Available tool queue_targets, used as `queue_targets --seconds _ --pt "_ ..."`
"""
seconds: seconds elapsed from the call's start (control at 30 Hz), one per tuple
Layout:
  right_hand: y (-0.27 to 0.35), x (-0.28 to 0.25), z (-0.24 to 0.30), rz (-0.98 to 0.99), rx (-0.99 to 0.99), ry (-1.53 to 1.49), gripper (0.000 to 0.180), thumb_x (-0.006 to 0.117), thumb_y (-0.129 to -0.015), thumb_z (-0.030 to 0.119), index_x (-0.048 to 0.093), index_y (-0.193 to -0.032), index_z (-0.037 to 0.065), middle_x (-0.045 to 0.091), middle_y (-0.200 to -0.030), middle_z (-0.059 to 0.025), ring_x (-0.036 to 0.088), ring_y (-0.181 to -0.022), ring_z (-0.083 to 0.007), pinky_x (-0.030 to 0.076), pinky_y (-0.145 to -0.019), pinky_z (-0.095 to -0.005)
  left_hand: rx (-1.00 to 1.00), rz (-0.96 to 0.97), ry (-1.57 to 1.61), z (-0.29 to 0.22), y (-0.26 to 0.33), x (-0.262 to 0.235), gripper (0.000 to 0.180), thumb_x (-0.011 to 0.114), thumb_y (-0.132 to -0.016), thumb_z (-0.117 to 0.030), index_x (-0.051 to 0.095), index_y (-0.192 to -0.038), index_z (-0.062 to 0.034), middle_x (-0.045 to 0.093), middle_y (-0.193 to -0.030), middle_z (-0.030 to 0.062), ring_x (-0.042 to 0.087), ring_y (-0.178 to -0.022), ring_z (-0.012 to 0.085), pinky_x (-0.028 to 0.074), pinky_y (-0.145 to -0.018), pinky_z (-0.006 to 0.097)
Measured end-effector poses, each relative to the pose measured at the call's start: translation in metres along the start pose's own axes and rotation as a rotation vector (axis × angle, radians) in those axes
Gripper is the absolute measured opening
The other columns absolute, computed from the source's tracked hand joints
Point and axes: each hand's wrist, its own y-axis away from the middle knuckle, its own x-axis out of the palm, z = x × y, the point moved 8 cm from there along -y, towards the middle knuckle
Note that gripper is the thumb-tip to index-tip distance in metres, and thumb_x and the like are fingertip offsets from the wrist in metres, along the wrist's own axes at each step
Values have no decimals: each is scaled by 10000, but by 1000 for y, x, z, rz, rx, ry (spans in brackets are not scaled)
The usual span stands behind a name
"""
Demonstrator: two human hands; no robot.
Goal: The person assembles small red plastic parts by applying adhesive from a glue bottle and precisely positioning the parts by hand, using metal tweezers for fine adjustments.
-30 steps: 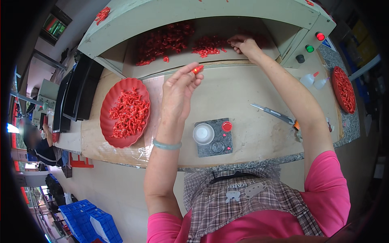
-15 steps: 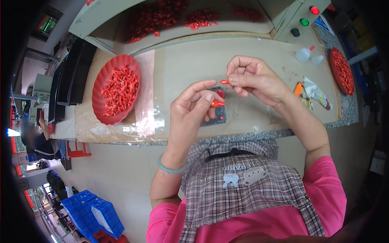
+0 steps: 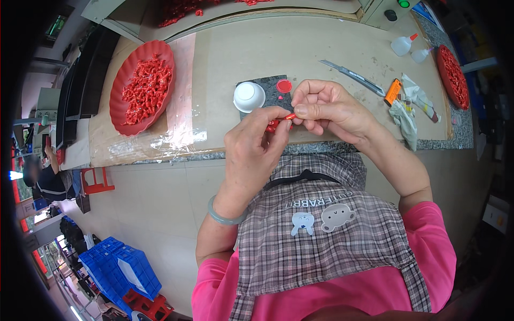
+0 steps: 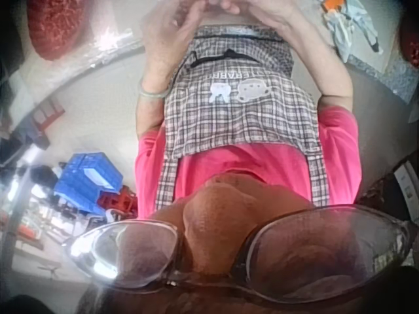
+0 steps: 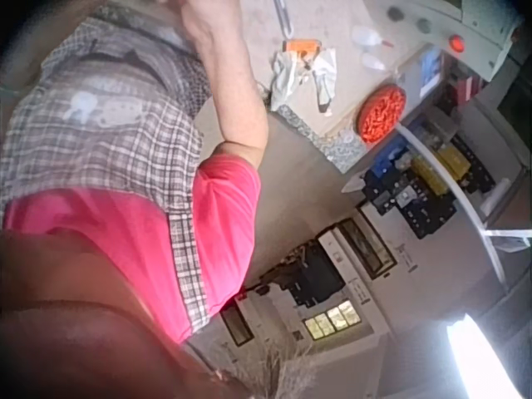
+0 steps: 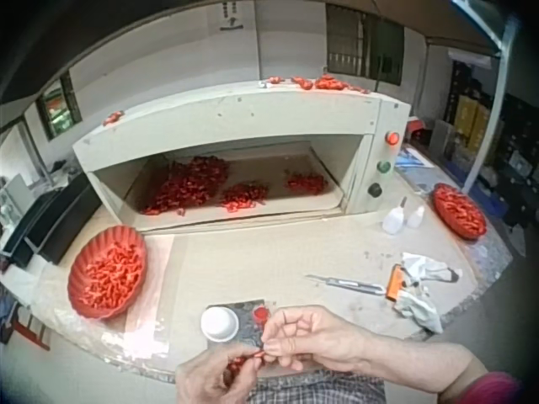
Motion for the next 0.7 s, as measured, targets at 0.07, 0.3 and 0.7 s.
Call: queue_targets --seconds 0.07,0.3,0.7 --pt "5 5 0 -16 7 -11 144 643 -900 101 598 -995 2 653 -809 -37 592 -621 -46 459 -516 -174 -24 -45 86 8 3 -2 112 674 -837 -3 650 -947 -2 665 -762 77 611 -591 108 460 -496 233" --pt "21 12 17 -81 -306 293 196 622 -904 56 629 -1081 -30 645 -920 -66 607 -776 -90 502 -675 -220 -263 20 384 29 12 5 88 639 -886 -34 652 -963 9 680 -774 41 595 -609 66 455 -513 216" --pt "36 34 42 -129 -793 1035 202 684 -787 1 700 -985 38 650 -954 -107 660 -840 -213 541 -709 -290 -423 47 569 39 18 11 121 600 -937 -81 664 -967 17 609 -708 -17 435 -547 8 340 -464 170"
